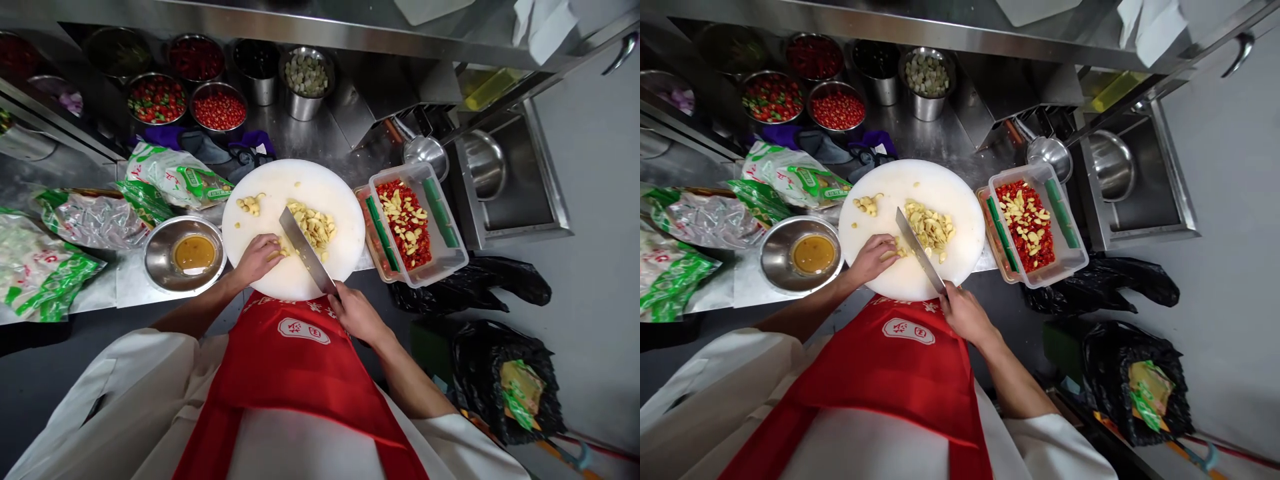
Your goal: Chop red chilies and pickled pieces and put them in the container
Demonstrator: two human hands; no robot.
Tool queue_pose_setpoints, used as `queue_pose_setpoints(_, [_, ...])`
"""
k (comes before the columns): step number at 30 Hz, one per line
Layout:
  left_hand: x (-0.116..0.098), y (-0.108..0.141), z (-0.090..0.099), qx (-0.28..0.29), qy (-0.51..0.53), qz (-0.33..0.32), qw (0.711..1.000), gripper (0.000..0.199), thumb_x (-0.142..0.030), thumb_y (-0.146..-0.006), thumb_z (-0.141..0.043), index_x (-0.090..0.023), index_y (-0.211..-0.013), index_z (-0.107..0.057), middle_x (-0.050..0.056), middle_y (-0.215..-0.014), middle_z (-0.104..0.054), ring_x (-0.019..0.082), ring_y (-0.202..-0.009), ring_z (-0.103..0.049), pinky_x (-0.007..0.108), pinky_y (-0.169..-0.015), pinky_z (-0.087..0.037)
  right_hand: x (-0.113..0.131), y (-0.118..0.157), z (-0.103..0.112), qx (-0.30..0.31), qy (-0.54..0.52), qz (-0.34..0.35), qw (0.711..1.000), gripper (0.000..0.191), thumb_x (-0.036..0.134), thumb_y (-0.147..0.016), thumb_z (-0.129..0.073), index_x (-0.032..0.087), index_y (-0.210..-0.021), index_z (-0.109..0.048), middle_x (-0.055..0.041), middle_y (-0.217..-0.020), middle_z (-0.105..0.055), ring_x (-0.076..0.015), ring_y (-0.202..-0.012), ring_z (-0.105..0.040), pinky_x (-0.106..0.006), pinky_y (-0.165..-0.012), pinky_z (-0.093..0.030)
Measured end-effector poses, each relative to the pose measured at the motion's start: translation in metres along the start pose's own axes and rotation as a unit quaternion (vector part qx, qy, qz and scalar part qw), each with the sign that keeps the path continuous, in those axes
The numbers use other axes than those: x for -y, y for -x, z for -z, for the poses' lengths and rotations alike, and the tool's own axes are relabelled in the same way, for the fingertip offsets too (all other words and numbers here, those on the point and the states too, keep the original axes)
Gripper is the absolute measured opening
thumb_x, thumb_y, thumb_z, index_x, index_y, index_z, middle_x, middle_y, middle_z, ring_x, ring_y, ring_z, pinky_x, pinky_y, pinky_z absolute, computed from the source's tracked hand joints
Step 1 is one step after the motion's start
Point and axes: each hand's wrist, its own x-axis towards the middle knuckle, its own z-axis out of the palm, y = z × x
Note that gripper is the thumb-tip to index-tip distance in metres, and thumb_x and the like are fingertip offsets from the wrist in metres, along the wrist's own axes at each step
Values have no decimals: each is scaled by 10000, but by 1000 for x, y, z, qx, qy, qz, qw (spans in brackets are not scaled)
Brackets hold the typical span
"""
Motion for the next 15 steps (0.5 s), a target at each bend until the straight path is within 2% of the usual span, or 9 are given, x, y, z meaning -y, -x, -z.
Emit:
queue_pose_setpoints(7, [-2, -5, -2, 31, 23, -13, 999, 159, -314, -947, -555, -205, -927, -669, 67, -1002, -662, 204, -976, -599, 393, -895, -510, 14, 17, 10, 39, 94, 14, 995, 225, 232, -994, -385, 167, -1149, -534, -124, -993, -707, -234, -885, -671, -282, -721, -365])
queue_pose_setpoints(15, [0, -6, -6, 77, 28, -44, 996, 185, -260, -968, -492, -201, -953, -666, 64, -992, -672, 205, -973, -593, 376, -901, -511, 24, -9, -1, 71, 129, -17, 989, 226, 168, -963, -414, 145, -1165, -511, -140, -1006, -721, -236, -878, -681, -281, -688, -359])
